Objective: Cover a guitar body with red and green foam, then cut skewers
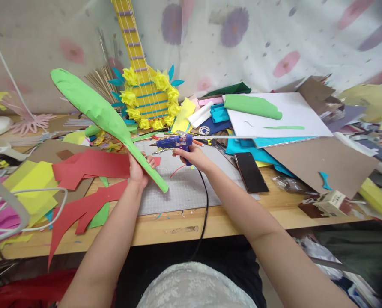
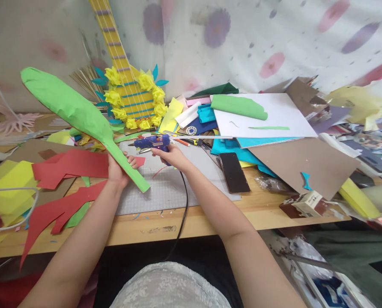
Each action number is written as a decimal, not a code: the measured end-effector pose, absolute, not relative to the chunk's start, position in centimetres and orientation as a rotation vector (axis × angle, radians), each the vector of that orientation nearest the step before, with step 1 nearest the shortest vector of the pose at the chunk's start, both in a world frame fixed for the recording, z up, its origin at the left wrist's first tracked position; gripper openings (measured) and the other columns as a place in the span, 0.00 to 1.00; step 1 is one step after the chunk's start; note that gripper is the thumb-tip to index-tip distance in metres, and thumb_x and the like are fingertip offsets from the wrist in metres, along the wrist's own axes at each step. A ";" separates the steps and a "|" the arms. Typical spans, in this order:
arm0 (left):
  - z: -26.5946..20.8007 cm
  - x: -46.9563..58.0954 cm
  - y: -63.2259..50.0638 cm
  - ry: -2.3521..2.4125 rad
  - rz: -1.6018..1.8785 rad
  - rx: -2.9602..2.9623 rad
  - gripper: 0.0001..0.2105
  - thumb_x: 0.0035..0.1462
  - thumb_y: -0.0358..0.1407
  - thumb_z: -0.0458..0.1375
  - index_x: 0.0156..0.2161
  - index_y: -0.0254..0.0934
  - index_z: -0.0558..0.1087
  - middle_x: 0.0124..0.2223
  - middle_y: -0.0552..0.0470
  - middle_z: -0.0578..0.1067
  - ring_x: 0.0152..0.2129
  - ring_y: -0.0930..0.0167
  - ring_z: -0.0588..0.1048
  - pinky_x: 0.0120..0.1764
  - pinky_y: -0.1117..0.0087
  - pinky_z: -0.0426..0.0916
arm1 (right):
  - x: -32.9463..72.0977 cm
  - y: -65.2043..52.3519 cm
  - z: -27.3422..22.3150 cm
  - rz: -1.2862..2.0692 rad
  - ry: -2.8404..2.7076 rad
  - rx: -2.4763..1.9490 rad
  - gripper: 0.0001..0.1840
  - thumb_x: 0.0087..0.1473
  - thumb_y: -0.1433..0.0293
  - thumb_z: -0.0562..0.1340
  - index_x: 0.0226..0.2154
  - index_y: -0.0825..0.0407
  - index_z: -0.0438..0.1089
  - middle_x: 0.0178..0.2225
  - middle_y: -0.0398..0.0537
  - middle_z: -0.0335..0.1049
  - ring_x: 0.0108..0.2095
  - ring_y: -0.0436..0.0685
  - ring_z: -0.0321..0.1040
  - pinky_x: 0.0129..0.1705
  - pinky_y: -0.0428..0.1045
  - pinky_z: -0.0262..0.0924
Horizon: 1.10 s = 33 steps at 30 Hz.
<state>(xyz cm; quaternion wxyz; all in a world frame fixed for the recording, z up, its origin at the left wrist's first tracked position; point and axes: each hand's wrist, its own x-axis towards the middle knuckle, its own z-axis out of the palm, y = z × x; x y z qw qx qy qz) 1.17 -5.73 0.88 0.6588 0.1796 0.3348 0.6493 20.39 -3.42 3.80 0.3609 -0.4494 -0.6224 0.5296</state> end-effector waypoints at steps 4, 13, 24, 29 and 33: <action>0.6 1.4 -5.9 0.795 1.394 0.416 0.26 0.57 0.59 0.41 0.26 0.37 0.63 0.16 0.58 0.57 0.12 0.77 0.58 0.16 0.78 0.55 | 17.8 -2.9 4.9 1.283 -1.702 -1.184 0.23 0.44 0.48 0.62 0.25 0.53 0.68 0.15 0.38 0.58 0.17 0.46 0.54 0.20 0.44 0.50; 0.2 1.7 -5.9 0.838 1.365 0.386 0.24 0.55 0.58 0.46 0.26 0.37 0.62 0.16 0.59 0.57 0.13 0.77 0.60 0.17 0.77 0.56 | 15.4 -2.0 6.1 1.112 -1.813 -1.233 0.20 0.48 0.51 0.62 0.29 0.53 0.69 0.16 0.39 0.60 0.19 0.47 0.60 0.24 0.44 0.55; -0.2 1.8 -5.9 0.861 1.365 0.400 0.23 0.54 0.58 0.48 0.27 0.37 0.62 0.17 0.59 0.59 0.13 0.77 0.62 0.18 0.77 0.58 | 15.7 -1.5 5.8 1.059 -1.836 -1.285 0.23 0.47 0.49 0.61 0.25 0.54 0.66 0.15 0.39 0.59 0.18 0.46 0.56 0.20 0.44 0.52; -0.2 1.9 -5.9 0.887 1.370 0.399 0.22 0.55 0.57 0.48 0.28 0.37 0.62 0.18 0.58 0.61 0.14 0.77 0.63 0.19 0.76 0.60 | 15.6 -1.4 6.1 1.053 -1.854 -1.324 0.24 0.47 0.48 0.61 0.25 0.53 0.65 0.14 0.38 0.58 0.18 0.47 0.57 0.20 0.44 0.52; -0.2 1.9 -5.9 0.873 1.359 0.361 0.22 0.54 0.57 0.49 0.27 0.37 0.61 0.17 0.59 0.59 0.12 0.77 0.61 0.17 0.77 0.58 | 15.5 -1.3 6.3 1.060 -1.861 -1.346 0.23 0.48 0.48 0.61 0.26 0.53 0.66 0.14 0.38 0.58 0.17 0.47 0.57 0.21 0.44 0.52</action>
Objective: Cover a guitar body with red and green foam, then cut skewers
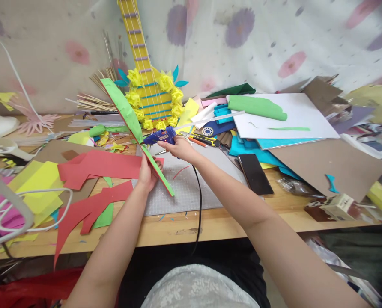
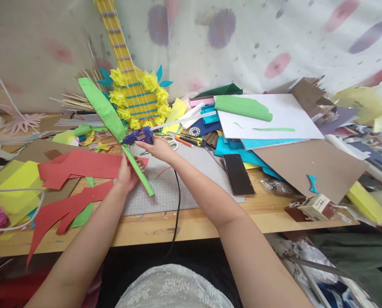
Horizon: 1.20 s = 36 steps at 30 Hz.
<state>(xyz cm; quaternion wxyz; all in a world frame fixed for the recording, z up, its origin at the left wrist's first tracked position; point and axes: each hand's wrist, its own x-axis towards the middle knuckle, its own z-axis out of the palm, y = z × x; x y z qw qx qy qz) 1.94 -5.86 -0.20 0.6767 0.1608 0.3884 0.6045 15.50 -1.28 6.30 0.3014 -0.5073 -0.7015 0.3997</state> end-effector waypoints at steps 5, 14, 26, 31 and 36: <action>-0.4 1.9 -5.8 0.872 1.360 0.367 0.23 0.53 0.57 0.50 0.27 0.37 0.62 0.17 0.59 0.58 0.12 0.77 0.61 0.17 0.77 0.58 | 15.5 -1.3 6.4 1.102 -1.862 -1.331 0.22 0.49 0.49 0.61 0.26 0.52 0.64 0.14 0.37 0.57 0.16 0.46 0.55 0.18 0.43 0.49; -0.1 1.9 -6.0 0.928 1.368 0.401 0.22 0.54 0.57 0.49 0.27 0.38 0.63 0.17 0.58 0.61 0.13 0.77 0.63 0.18 0.76 0.59 | 16.1 -1.7 6.2 1.138 -1.873 -1.319 0.21 0.50 0.51 0.61 0.25 0.51 0.61 0.14 0.36 0.55 0.14 0.45 0.52 0.15 0.43 0.47; 0.4 2.2 -6.0 0.959 1.333 0.369 0.23 0.59 0.55 0.43 0.25 0.38 0.59 0.16 0.58 0.60 0.12 0.77 0.60 0.17 0.77 0.57 | 17.6 -2.5 5.8 1.223 -1.889 -1.312 0.20 0.50 0.52 0.61 0.23 0.51 0.60 0.14 0.36 0.55 0.15 0.45 0.51 0.17 0.44 0.46; 0.1 2.1 -5.9 0.928 1.317 0.374 0.24 0.59 0.55 0.41 0.24 0.38 0.60 0.16 0.57 0.60 0.13 0.76 0.60 0.17 0.76 0.57 | 18.2 -2.8 5.6 1.235 -1.909 -1.342 0.22 0.48 0.51 0.62 0.20 0.51 0.60 0.13 0.36 0.54 0.15 0.45 0.51 0.18 0.44 0.47; 0.2 2.2 -5.9 0.974 1.308 0.349 0.24 0.60 0.54 0.40 0.26 0.38 0.64 0.17 0.56 0.61 0.13 0.76 0.63 0.19 0.75 0.60 | 18.8 -3.1 5.7 1.221 -1.962 -1.322 0.22 0.47 0.51 0.63 0.21 0.51 0.62 0.14 0.37 0.57 0.16 0.46 0.54 0.20 0.44 0.49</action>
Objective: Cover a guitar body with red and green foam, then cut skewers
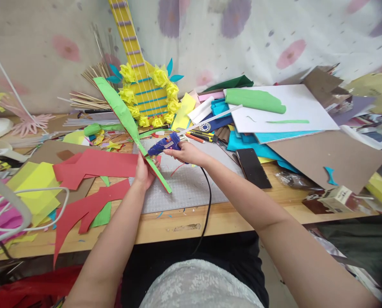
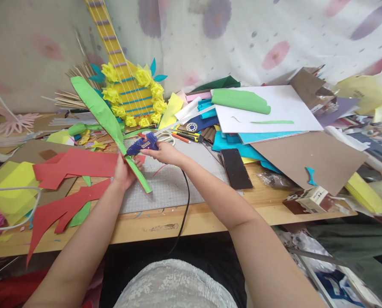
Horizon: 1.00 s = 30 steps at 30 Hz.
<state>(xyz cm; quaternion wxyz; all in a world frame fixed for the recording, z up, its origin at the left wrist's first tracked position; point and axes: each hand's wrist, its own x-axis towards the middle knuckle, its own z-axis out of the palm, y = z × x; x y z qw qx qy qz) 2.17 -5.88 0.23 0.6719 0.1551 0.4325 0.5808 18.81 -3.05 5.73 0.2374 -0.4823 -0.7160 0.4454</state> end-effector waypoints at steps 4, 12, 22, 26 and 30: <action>0.4 2.3 -5.9 0.943 1.337 0.368 0.24 0.59 0.55 0.42 0.27 0.37 0.64 0.18 0.56 0.63 0.12 0.77 0.63 0.17 0.76 0.59 | 19.2 -3.3 5.9 1.217 -2.007 -1.338 0.20 0.49 0.52 0.62 0.25 0.53 0.64 0.16 0.38 0.59 0.18 0.46 0.56 0.21 0.43 0.51; 0.0 2.0 -5.8 0.973 1.418 0.355 0.22 0.56 0.56 0.48 0.29 0.37 0.65 0.18 0.56 0.66 0.12 0.75 0.66 0.16 0.75 0.61 | 19.8 -3.8 6.2 1.201 -2.099 -1.338 0.21 0.52 0.51 0.59 0.30 0.53 0.67 0.18 0.40 0.61 0.20 0.48 0.58 0.23 0.44 0.53; -0.5 1.1 -5.1 0.982 1.499 0.348 0.23 0.58 0.55 0.46 0.27 0.37 0.64 0.18 0.54 0.68 0.14 0.72 0.69 0.18 0.73 0.64 | 20.5 -4.0 5.9 1.229 -2.188 -1.218 0.22 0.52 0.51 0.58 0.33 0.54 0.68 0.19 0.41 0.61 0.22 0.49 0.58 0.25 0.44 0.53; -0.6 0.7 -5.1 0.938 1.501 0.394 0.23 0.56 0.57 0.46 0.28 0.37 0.63 0.17 0.57 0.65 0.14 0.73 0.68 0.20 0.72 0.66 | 20.7 -4.1 6.0 1.245 -2.196 -1.214 0.22 0.51 0.51 0.58 0.34 0.54 0.68 0.20 0.41 0.60 0.21 0.48 0.55 0.24 0.44 0.51; -0.6 0.6 -5.0 0.908 1.531 0.401 0.23 0.54 0.58 0.49 0.28 0.37 0.63 0.17 0.58 0.62 0.14 0.75 0.66 0.21 0.74 0.65 | 20.8 -4.2 6.1 1.266 -2.198 -1.219 0.21 0.51 0.52 0.58 0.32 0.54 0.68 0.19 0.40 0.59 0.21 0.48 0.53 0.23 0.44 0.50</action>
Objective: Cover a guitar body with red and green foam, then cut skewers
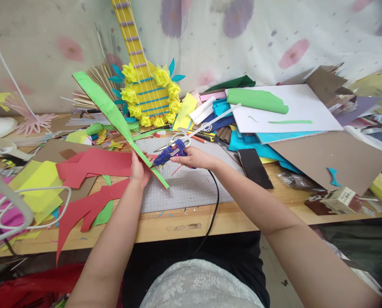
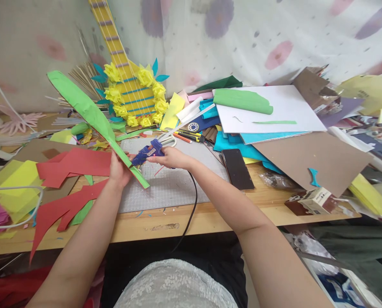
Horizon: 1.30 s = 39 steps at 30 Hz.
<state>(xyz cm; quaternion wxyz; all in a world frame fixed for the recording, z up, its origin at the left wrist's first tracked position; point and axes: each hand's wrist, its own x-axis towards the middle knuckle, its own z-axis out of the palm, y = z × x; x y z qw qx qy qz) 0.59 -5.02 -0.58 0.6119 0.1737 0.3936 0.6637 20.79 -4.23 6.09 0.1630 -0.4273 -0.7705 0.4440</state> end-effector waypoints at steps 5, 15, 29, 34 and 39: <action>-0.1 0.7 -5.0 0.895 1.572 0.351 0.22 0.56 0.56 0.48 0.26 0.37 0.63 0.16 0.58 0.60 0.14 0.76 0.64 0.20 0.76 0.62 | 20.9 -4.2 5.9 1.300 -2.206 -1.173 0.20 0.51 0.52 0.59 0.32 0.53 0.67 0.18 0.38 0.56 0.20 0.47 0.53 0.24 0.44 0.50; 0.6 0.2 -5.2 0.839 1.537 0.367 0.22 0.56 0.56 0.46 0.26 0.37 0.62 0.16 0.59 0.58 0.13 0.77 0.60 0.18 0.77 0.57 | 21.5 -4.1 5.4 1.446 -2.196 -1.186 0.23 0.49 0.50 0.60 0.34 0.53 0.67 0.19 0.37 0.54 0.18 0.45 0.51 0.20 0.43 0.49; 0.9 -0.3 -5.0 0.863 1.540 0.334 0.24 0.55 0.59 0.46 0.26 0.38 0.61 0.17 0.59 0.57 0.13 0.77 0.59 0.18 0.77 0.57 | 22.3 -4.6 6.0 1.467 -2.255 -1.193 0.25 0.47 0.47 0.60 0.30 0.54 0.68 0.17 0.37 0.55 0.18 0.45 0.51 0.19 0.44 0.48; 0.9 -0.6 -4.9 0.877 1.569 0.332 0.25 0.55 0.59 0.44 0.25 0.38 0.61 0.17 0.58 0.57 0.13 0.77 0.60 0.19 0.77 0.58 | 22.6 -4.7 6.0 1.483 -2.279 -1.179 0.25 0.48 0.48 0.60 0.30 0.54 0.69 0.17 0.37 0.56 0.17 0.45 0.51 0.20 0.44 0.48; 1.0 -0.8 -4.8 0.880 1.593 0.332 0.25 0.55 0.59 0.45 0.24 0.38 0.60 0.17 0.59 0.56 0.13 0.77 0.58 0.18 0.77 0.57 | 22.8 -4.7 6.0 1.490 -2.292 -1.187 0.25 0.48 0.47 0.59 0.30 0.54 0.69 0.16 0.36 0.55 0.17 0.45 0.52 0.19 0.44 0.47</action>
